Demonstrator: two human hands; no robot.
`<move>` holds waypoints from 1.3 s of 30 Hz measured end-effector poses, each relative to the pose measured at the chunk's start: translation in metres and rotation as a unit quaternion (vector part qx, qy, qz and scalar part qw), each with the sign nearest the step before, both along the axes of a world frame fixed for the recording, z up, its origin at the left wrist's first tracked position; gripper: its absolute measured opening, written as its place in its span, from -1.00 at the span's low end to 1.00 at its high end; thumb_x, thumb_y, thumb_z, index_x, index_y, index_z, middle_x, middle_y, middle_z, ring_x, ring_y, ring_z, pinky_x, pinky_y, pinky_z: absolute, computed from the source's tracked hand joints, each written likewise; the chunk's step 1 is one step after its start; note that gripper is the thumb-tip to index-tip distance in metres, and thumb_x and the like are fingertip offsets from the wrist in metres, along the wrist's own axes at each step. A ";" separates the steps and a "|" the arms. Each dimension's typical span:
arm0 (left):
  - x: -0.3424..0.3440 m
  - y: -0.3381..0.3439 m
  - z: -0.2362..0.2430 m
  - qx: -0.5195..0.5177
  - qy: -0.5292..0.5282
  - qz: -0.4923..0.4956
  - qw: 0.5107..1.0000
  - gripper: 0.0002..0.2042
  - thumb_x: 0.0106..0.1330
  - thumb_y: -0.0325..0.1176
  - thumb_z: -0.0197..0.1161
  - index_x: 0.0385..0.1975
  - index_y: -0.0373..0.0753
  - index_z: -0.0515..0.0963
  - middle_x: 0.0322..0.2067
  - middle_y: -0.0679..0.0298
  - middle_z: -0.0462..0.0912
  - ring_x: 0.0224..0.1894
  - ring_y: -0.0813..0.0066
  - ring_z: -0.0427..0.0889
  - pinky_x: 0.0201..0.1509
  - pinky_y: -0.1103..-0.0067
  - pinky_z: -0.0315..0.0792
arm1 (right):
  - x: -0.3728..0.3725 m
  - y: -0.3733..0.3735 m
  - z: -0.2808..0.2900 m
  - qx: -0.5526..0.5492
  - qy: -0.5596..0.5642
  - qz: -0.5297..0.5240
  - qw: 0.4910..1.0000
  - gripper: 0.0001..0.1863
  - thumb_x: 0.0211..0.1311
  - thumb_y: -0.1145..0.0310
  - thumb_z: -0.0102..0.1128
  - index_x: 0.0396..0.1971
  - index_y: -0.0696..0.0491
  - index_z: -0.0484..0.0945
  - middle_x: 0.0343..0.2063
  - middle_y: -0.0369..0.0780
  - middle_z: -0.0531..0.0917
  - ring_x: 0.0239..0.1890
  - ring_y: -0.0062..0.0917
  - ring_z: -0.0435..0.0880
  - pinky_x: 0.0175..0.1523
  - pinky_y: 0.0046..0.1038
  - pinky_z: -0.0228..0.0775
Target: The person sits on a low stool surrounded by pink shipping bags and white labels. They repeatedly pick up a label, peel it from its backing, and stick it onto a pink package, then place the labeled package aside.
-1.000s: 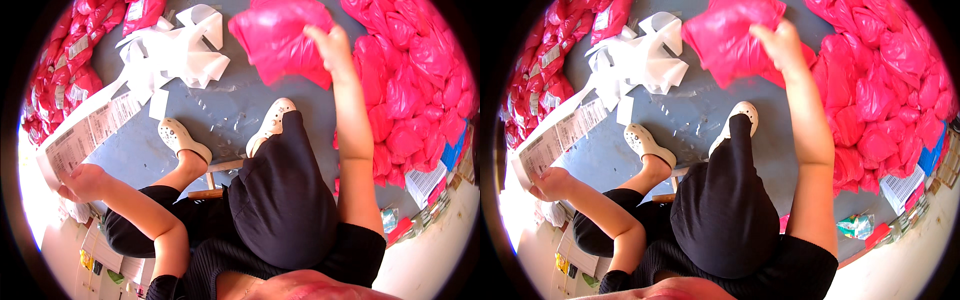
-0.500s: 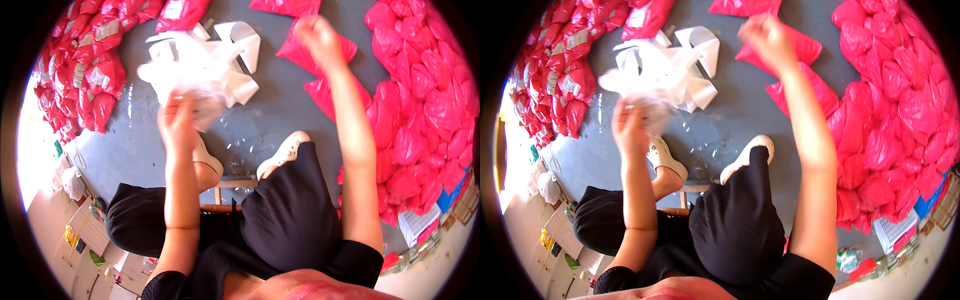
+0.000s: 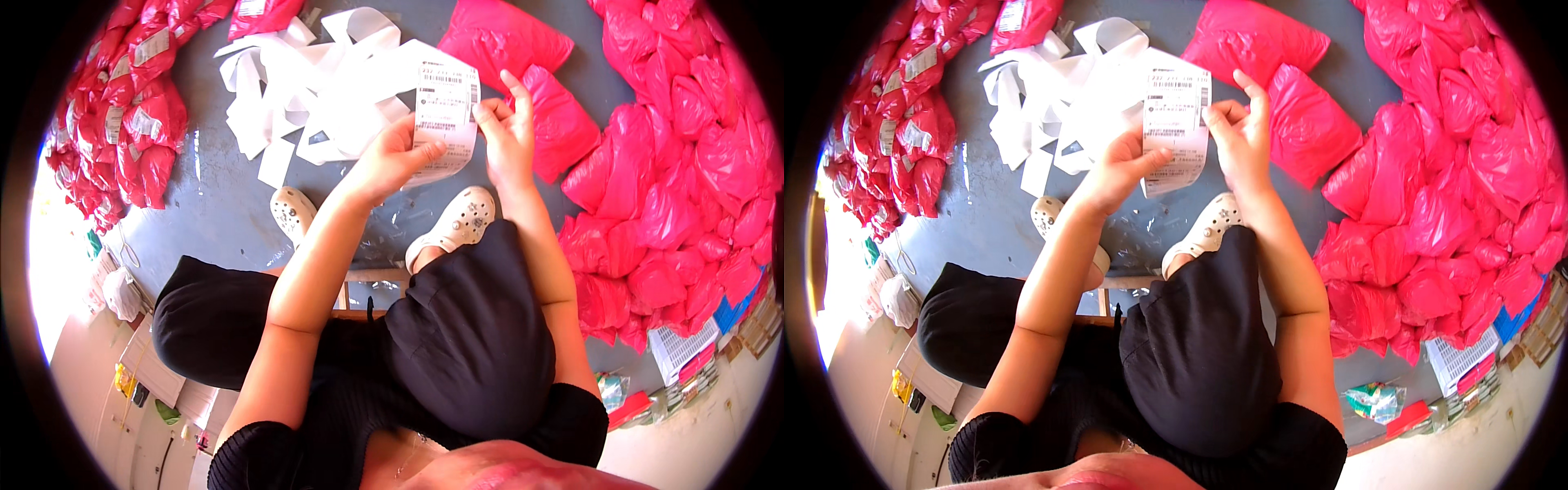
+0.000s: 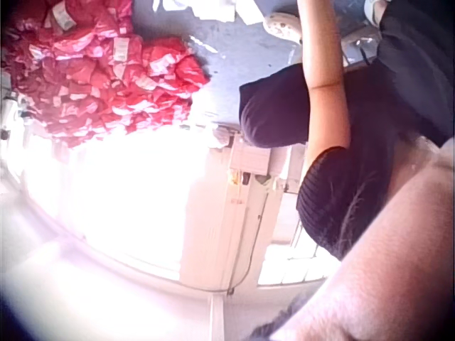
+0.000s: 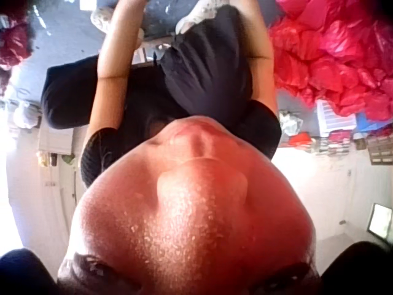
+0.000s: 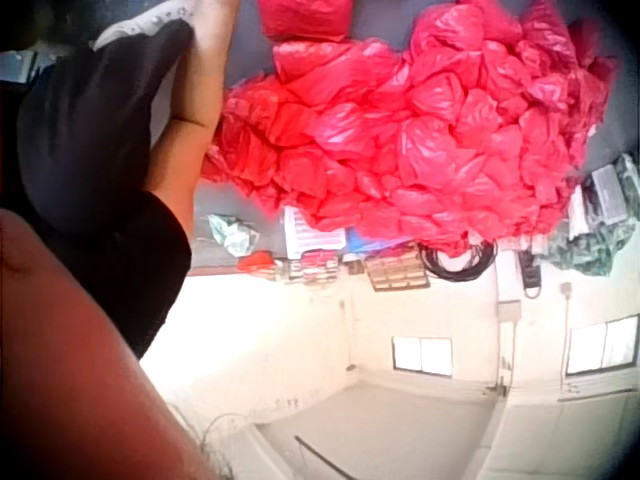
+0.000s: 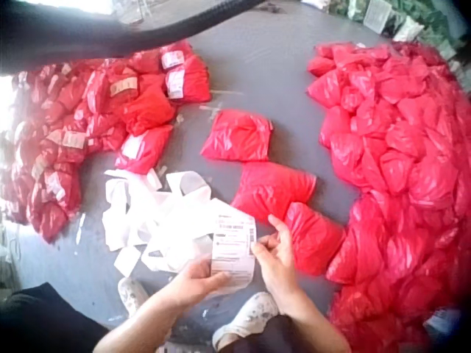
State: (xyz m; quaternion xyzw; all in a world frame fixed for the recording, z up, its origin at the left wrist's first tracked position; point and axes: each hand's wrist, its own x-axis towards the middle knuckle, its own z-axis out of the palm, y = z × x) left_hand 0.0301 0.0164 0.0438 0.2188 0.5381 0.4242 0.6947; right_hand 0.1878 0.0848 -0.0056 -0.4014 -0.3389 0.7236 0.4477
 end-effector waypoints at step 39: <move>-0.007 -0.045 -0.041 -0.061 0.160 -0.266 0.948 -0.91 0.11 -0.48 0.06 -0.51 -0.38 0.46 -0.70 0.31 0.37 -0.58 0.62 0.33 -0.48 0.55 0.27 | 0.052 -0.052 -0.007 -0.128 -0.193 0.160 0.960 -0.89 0.08 0.42 0.26 -0.48 0.14 0.60 -0.53 -0.32 0.63 -0.44 -0.59 0.58 -0.27 -0.53 0.39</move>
